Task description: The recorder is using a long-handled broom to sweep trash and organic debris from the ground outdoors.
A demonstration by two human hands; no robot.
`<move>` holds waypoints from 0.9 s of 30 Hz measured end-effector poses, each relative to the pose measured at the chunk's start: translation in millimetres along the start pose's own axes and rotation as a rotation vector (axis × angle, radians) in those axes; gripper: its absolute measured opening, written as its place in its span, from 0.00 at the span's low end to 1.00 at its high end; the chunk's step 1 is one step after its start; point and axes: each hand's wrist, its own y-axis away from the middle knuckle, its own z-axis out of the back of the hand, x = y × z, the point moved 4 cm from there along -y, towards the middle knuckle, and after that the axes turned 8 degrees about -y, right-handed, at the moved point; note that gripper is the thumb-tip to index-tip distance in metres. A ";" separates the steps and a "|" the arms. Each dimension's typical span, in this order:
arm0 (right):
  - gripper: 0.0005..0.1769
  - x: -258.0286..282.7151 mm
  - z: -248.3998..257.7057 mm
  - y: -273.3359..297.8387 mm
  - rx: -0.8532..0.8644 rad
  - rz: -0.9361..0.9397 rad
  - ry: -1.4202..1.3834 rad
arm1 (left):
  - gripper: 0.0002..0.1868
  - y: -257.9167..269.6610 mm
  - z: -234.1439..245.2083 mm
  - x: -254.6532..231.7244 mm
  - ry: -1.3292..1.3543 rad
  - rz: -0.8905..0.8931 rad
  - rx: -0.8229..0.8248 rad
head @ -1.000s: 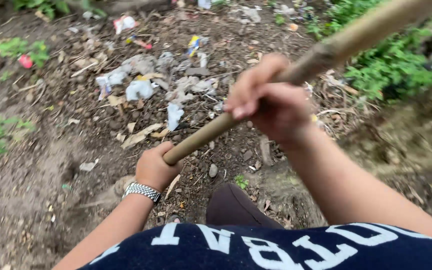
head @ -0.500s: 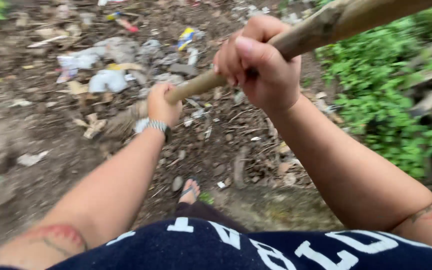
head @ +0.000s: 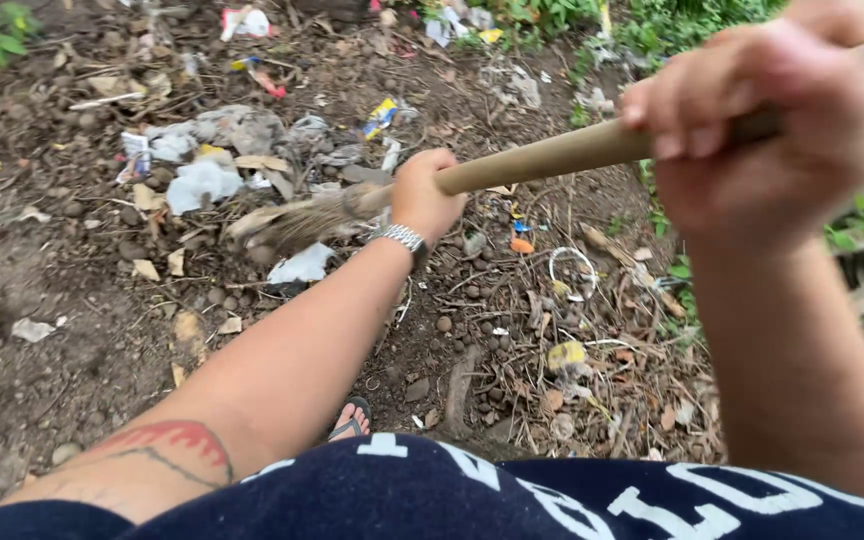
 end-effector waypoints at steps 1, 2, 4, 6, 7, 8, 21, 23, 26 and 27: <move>0.16 5.4 2.0 -7.2 0.010 0.003 -0.006 | 0.06 -10.4 2.8 -9.4 -0.005 0.001 -0.011; 0.16 11.3 1.2 -13.8 0.100 0.014 0.051 | 0.07 -20.5 3.2 -20.3 0.030 -0.029 0.027; 0.17 13.9 12.3 -22.0 0.197 0.039 0.110 | 0.07 -36.2 4.5 -43.3 0.062 -0.069 0.055; 0.16 3.9 25.6 -20.5 0.251 0.042 0.044 | 0.04 -28.3 2.1 -54.3 0.030 0.077 0.340; 0.16 -1.5 19.1 -26.3 0.254 0.050 0.038 | 0.04 -23.5 16.5 -60.8 0.022 0.075 0.334; 0.15 -7.7 12.3 -33.1 0.249 0.012 -0.042 | 0.03 -19.7 33.5 -68.6 0.002 0.052 0.279; 0.19 -121.1 -117.5 -30.2 0.143 -0.121 -0.291 | 0.06 72.6 142.7 120.9 -0.249 0.216 0.065; 0.18 -109.1 -96.8 -43.9 0.146 -0.096 -0.252 | 0.07 35.9 116.6 115.2 -0.196 0.149 0.053; 0.17 -122.1 -46.7 -62.3 0.126 -0.076 -0.233 | 0.07 4.0 72.9 124.5 -0.147 0.077 0.061; 0.17 -134.0 -28.7 -70.0 0.096 -0.081 -0.260 | 0.07 -4.4 63.8 133.0 -0.160 0.073 0.089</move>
